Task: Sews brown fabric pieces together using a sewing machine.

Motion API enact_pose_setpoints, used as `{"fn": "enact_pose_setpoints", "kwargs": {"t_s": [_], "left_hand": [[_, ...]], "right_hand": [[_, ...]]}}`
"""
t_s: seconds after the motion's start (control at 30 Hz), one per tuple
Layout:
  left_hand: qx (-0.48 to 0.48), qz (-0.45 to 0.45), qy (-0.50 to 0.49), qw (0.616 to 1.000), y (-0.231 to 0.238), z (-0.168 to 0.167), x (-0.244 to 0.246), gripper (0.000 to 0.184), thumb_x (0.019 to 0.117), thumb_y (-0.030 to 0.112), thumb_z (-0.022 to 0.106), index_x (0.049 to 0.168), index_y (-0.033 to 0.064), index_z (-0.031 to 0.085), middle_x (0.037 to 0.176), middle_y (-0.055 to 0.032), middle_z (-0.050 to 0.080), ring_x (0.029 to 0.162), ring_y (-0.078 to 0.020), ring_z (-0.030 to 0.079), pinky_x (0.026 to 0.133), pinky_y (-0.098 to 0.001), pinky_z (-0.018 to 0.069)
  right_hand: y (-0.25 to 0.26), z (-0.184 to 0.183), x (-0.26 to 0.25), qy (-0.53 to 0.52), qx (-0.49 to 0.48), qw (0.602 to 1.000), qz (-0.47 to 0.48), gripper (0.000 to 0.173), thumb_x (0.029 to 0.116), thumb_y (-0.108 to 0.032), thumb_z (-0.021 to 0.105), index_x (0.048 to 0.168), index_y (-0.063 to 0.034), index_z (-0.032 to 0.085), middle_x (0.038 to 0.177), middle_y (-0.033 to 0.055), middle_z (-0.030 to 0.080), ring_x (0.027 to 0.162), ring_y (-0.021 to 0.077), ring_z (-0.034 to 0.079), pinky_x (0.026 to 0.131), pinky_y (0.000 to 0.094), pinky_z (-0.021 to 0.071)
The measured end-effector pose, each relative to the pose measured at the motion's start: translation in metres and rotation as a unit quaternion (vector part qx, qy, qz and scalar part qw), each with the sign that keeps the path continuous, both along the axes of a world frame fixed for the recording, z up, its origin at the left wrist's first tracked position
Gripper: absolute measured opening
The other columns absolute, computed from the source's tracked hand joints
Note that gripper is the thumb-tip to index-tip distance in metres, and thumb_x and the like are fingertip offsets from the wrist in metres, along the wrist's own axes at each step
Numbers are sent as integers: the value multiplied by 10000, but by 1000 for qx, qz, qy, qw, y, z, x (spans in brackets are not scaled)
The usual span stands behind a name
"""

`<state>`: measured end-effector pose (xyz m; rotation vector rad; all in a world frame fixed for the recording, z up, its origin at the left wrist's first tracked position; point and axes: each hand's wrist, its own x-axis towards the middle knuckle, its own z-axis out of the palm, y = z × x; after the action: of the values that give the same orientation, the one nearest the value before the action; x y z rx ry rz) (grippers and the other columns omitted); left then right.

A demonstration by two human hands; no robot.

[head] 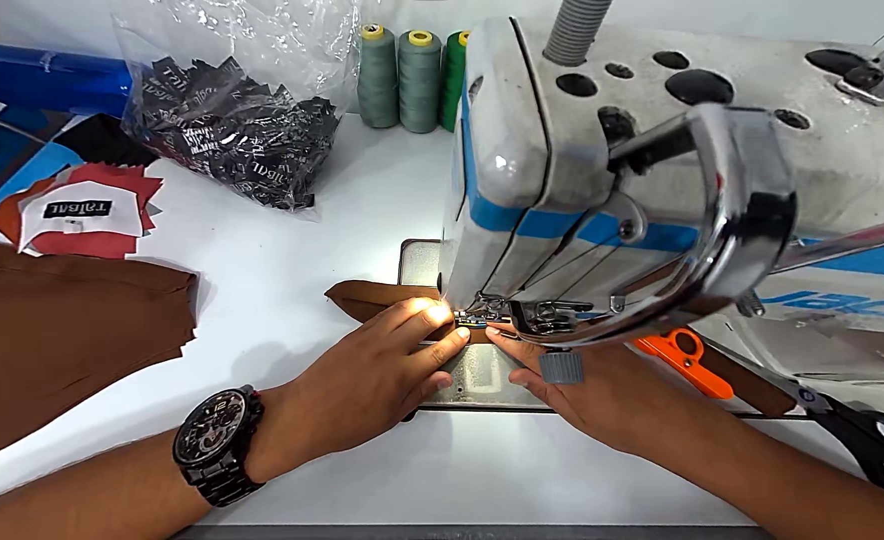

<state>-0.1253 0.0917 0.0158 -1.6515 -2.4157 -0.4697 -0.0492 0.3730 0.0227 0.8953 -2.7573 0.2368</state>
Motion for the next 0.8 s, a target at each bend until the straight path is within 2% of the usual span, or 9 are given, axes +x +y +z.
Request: {"fn": "enact_pose_setpoints", "kwargs": {"t_s": [0.37, 0.63, 0.7, 0.8], "left_hand": [[1, 11, 2, 1000, 4, 0, 0, 468, 1082, 405, 360, 1323, 184, 696, 1304, -62, 645, 1291, -215, 558, 1095, -342, 443], [7, 17, -1, 1000, 4, -2, 1, 466, 1085, 422, 354, 1318, 219, 702, 1297, -53, 648, 1296, -212, 552, 1095, -340, 441], [11, 16, -5, 1000, 4, -1, -1, 461, 1083, 415, 359, 1316, 219, 704, 1291, -58, 656, 1308, -221, 549, 1107, -349, 436], [19, 14, -7, 1000, 6, 0, -3, 449, 1078, 403, 375, 1292, 206, 716, 1260, -55, 670, 1284, -220, 563, 1099, -347, 438]], "right_hand": [[1, 1, 0, 11, -8, 1000, -6, 444, 1075, -420, 393, 1199, -168, 736, 1151, -14, 713, 1120, 144, 656, 943, 292, 533], [2, 4, -1, 9, -3, 1000, -5, 445, 1078, -422, 387, 1190, -176, 741, 1141, -25, 719, 1134, 132, 656, 960, 298, 531], [3, 4, -2, 4, -3, 1000, -4, 440, 1082, -418, 388, 1154, -163, 740, 1116, -22, 720, 1103, 126, 667, 942, 300, 541], [3, 4, -4, 11, -8, 1000, -8, 420, 1071, -417, 402, 1065, -152, 728, 1002, -21, 708, 1004, 125, 679, 859, 305, 556]]}}
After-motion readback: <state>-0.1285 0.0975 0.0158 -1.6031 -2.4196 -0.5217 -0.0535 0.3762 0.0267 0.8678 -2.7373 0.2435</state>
